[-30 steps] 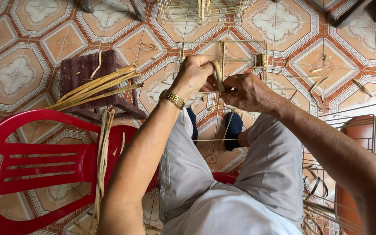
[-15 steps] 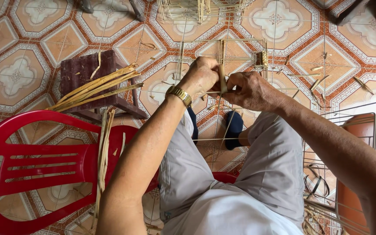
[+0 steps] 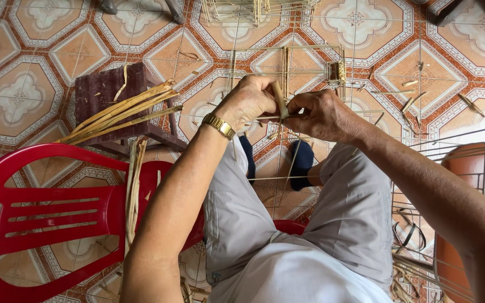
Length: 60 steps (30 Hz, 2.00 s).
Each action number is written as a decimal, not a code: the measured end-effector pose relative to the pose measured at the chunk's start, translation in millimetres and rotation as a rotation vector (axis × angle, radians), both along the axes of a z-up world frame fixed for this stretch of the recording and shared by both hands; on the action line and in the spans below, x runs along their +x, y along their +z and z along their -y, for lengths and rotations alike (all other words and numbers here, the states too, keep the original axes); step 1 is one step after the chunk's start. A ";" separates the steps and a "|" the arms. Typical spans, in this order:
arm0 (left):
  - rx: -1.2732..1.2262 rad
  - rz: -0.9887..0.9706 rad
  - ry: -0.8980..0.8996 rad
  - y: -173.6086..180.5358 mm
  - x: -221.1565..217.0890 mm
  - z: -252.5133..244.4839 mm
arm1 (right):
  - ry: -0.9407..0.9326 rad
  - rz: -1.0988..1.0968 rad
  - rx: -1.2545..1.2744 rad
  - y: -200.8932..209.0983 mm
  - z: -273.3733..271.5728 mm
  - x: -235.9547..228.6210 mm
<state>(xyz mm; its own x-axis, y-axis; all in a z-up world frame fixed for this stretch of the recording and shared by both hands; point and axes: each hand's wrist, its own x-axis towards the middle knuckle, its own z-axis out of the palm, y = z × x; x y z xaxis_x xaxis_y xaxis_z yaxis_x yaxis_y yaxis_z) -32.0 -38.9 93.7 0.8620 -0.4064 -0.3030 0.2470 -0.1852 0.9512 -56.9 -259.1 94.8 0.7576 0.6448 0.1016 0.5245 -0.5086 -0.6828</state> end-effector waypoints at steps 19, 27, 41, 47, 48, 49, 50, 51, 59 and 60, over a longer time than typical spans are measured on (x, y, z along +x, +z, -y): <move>-0.017 -0.028 0.102 6.8 1.7 15.4 | -0.008 0.035 -0.029 1.0 6.7 -0.2; 0.006 0.021 0.147 5.4 2.1 18.4 | -0.013 0.020 0.017 3.6 6.9 0.1; 0.569 0.731 0.188 10.6 -40.4 0.6 | 0.040 -0.115 0.029 12.8 1.9 4.9; 0.493 1.075 0.484 -3.7 -115.4 28.6 | 0.070 -0.148 0.015 3.4 1.1 13.3; 0.494 1.071 0.486 -10.0 -117.1 31.2 | 0.072 -0.151 0.014 4.8 0.4 12.0; 0.519 1.104 0.506 -15.0 -115.3 33.2 | 0.057 -0.221 0.022 7.7 -0.5 13.2; 0.544 1.136 0.527 -19.8 -113.4 35.5 | 0.042 -0.291 0.030 10.7 -1.0 14.5; 0.542 1.138 0.522 -24.8 -111.3 35.9 | 0.038 -0.291 0.032 11.6 -1.5 12.7; 0.356 1.206 0.082 -27.1 -153.9 24.4 | -0.065 -0.268 0.011 13.0 -5.4 10.2; 0.357 1.204 0.083 -30.1 -167.4 23.5 | -0.064 -0.269 0.011 12.2 -6.1 10.4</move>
